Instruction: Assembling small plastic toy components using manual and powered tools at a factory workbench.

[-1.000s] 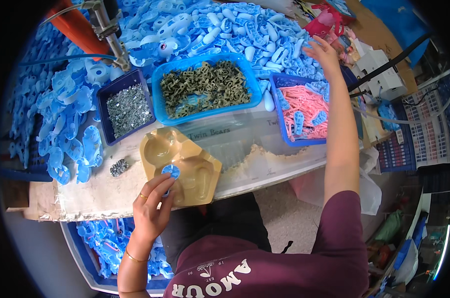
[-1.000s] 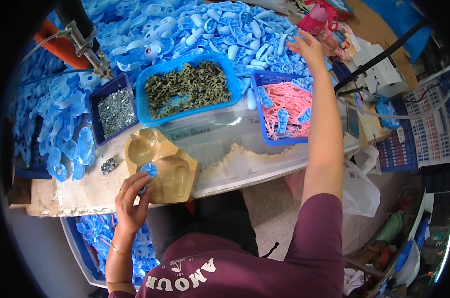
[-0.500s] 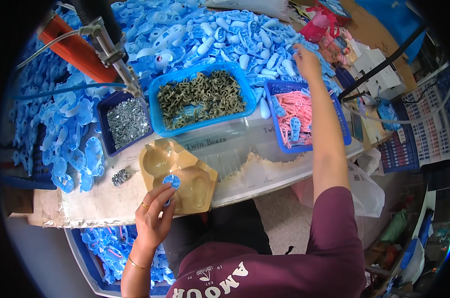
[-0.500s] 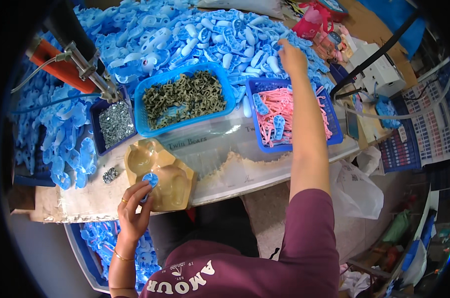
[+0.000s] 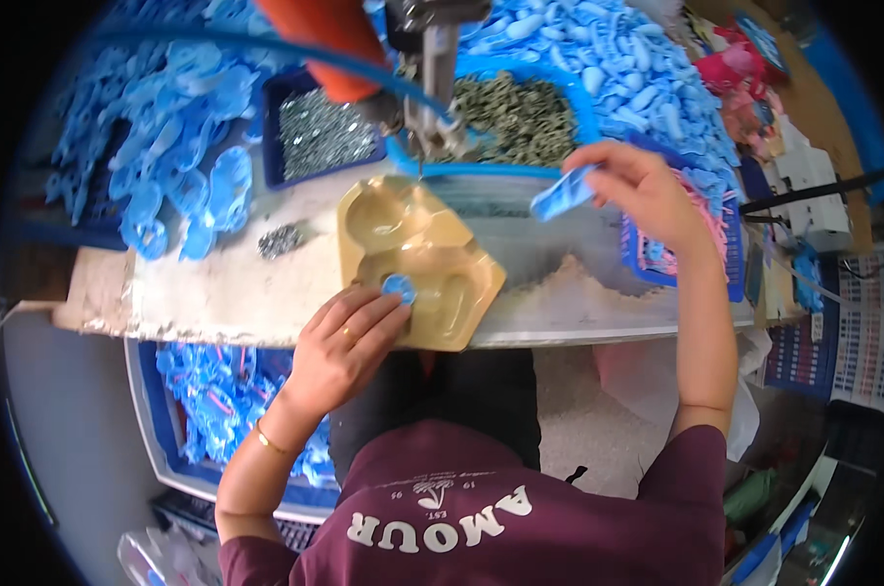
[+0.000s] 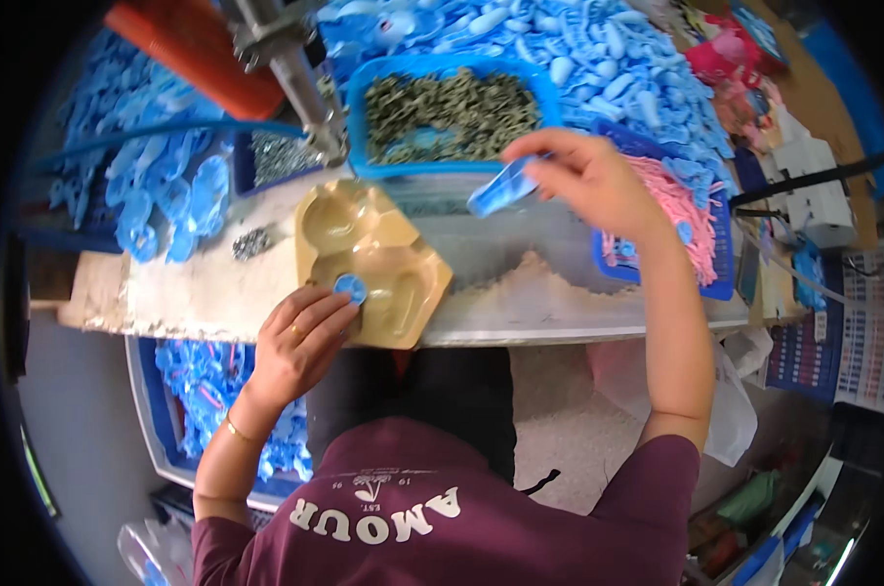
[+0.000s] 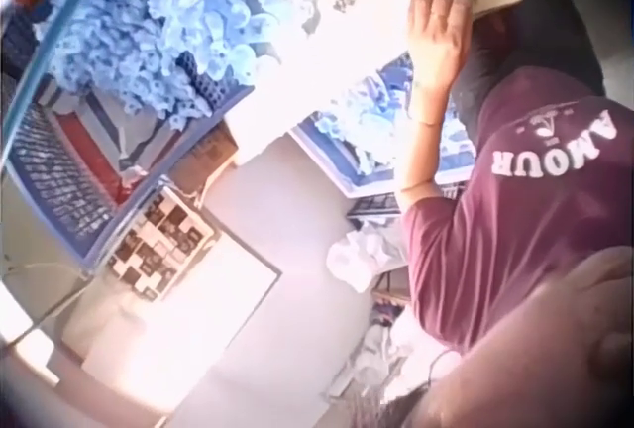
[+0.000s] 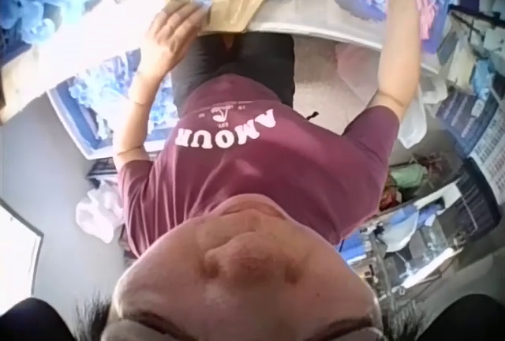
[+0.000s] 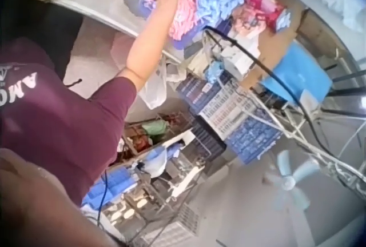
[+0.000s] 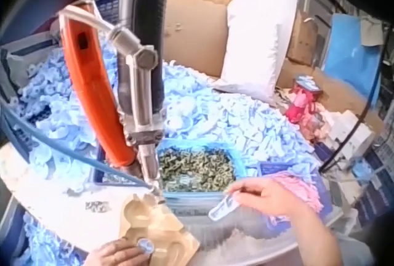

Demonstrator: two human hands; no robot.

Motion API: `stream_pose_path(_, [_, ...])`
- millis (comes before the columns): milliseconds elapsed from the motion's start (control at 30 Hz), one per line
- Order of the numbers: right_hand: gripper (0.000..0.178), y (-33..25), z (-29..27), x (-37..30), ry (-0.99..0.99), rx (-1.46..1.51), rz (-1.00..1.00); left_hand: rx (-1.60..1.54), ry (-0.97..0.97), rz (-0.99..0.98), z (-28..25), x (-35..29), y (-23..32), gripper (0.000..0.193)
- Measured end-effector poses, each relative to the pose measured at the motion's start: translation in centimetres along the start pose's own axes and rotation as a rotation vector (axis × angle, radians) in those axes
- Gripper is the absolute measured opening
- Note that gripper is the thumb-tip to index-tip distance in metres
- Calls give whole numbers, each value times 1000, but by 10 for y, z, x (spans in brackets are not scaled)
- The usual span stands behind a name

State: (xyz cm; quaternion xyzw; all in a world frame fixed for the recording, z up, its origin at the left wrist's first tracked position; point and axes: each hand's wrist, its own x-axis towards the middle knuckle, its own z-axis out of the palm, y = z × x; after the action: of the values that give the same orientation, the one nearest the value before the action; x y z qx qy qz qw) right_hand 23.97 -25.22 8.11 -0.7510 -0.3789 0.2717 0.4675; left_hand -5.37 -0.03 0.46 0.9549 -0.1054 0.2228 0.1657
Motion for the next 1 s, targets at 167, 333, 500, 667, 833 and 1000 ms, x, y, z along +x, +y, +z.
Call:
stream_pose_path(167, [22,-21,50,4,-168,-135,-104,-29,26,50,3,3,-3,38])
stream_pose_path(333, [25,-6,43,-16,-82,147,107,-42,-6,-17,7,-3,-3,40])
stream_pose_path(500, [31,20,5,-74,368,156,87,-71,0,-21,9,-3,1,43])
stream_pose_path(667, [29,40,-34,-140,495,145,173,-48,-6,-29,16,-2,1,42])
stream_pose_path(833, [31,52,-67,-207,596,142,361,-56,-35,-81,16,-9,1,39])
stream_pose_path(1000, [30,71,-113,-273,641,167,512,-47,-60,-80,16,-11,1,41])
